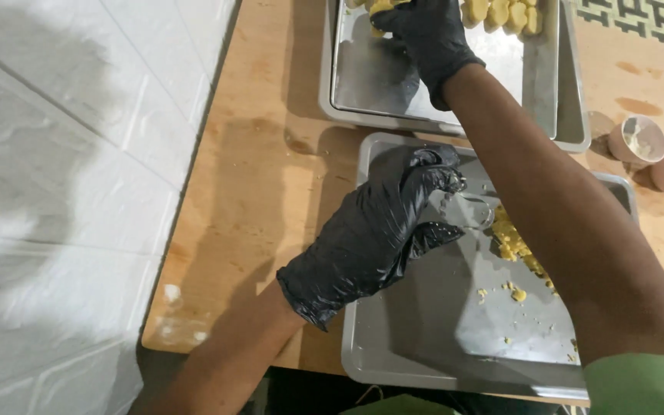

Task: Using a heart-shaped cutter to shape yellow dough and placing the pieces on a baking tray.

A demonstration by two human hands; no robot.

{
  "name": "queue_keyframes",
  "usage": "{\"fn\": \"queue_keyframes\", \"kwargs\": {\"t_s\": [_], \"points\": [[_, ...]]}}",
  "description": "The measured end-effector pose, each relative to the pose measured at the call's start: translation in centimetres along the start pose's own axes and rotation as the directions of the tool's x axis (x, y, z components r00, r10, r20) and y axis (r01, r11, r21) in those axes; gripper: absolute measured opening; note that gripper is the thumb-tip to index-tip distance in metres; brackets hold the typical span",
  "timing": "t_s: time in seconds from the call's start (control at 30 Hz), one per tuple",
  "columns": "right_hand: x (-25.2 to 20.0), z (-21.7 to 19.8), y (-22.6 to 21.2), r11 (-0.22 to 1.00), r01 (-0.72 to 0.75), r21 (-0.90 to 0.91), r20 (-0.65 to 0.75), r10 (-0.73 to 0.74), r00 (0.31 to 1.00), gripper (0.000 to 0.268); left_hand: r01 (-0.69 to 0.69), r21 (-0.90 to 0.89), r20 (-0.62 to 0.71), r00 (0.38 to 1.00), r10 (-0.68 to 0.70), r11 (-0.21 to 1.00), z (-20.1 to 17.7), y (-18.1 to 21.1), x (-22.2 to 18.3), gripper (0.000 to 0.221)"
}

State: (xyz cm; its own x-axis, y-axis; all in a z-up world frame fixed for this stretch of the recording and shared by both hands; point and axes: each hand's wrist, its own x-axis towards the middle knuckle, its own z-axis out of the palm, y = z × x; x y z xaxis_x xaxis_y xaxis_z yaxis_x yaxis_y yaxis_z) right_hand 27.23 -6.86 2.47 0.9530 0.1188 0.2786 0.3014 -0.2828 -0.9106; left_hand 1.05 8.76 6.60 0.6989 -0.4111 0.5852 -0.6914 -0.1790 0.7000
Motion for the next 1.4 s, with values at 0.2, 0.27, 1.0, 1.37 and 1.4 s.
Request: {"fn": "queue_keyframes", "kwargs": {"t_s": [0.2,0.27,1.0,1.37,1.4], "points": [[0.1,2.0,-0.7,0.981,0.037,-0.190,-0.062,-0.049,0.997,0.030,-0.172,0.247,-0.055,0.980,0.191,0.954,3.0,-2.4,-2.1,0.068],[-0.1,2.9,-1.6,0.994,-0.019,-0.110,-0.103,0.008,0.995,0.025,-0.099,0.101,-0.006,0.995,0.100,0.990,1.7,-0.6,-0.4,0.051],[0.5,2.6,0.4,0.882,0.232,-0.411,-0.029,-0.267,0.963,0.046,-0.055,-0.028,0.020,0.998,0.055,0.998,2.4,-1.6,-1.5,0.049],[-2.2,-0.5,-3.3,0.875,0.362,-0.322,0.048,-0.367,0.929,0.033,-0.126,0.180,0.015,0.992,0.125,0.976,1.2,-0.6,-1.3,0.049],[-2.7,-1.5,-4.3,0.874,0.361,-0.325,0.045,-0.367,0.929,0.033,-0.129,0.178,0.017,0.992,0.128,0.975,0.9,-0.4,-1.2,0.049]]}}
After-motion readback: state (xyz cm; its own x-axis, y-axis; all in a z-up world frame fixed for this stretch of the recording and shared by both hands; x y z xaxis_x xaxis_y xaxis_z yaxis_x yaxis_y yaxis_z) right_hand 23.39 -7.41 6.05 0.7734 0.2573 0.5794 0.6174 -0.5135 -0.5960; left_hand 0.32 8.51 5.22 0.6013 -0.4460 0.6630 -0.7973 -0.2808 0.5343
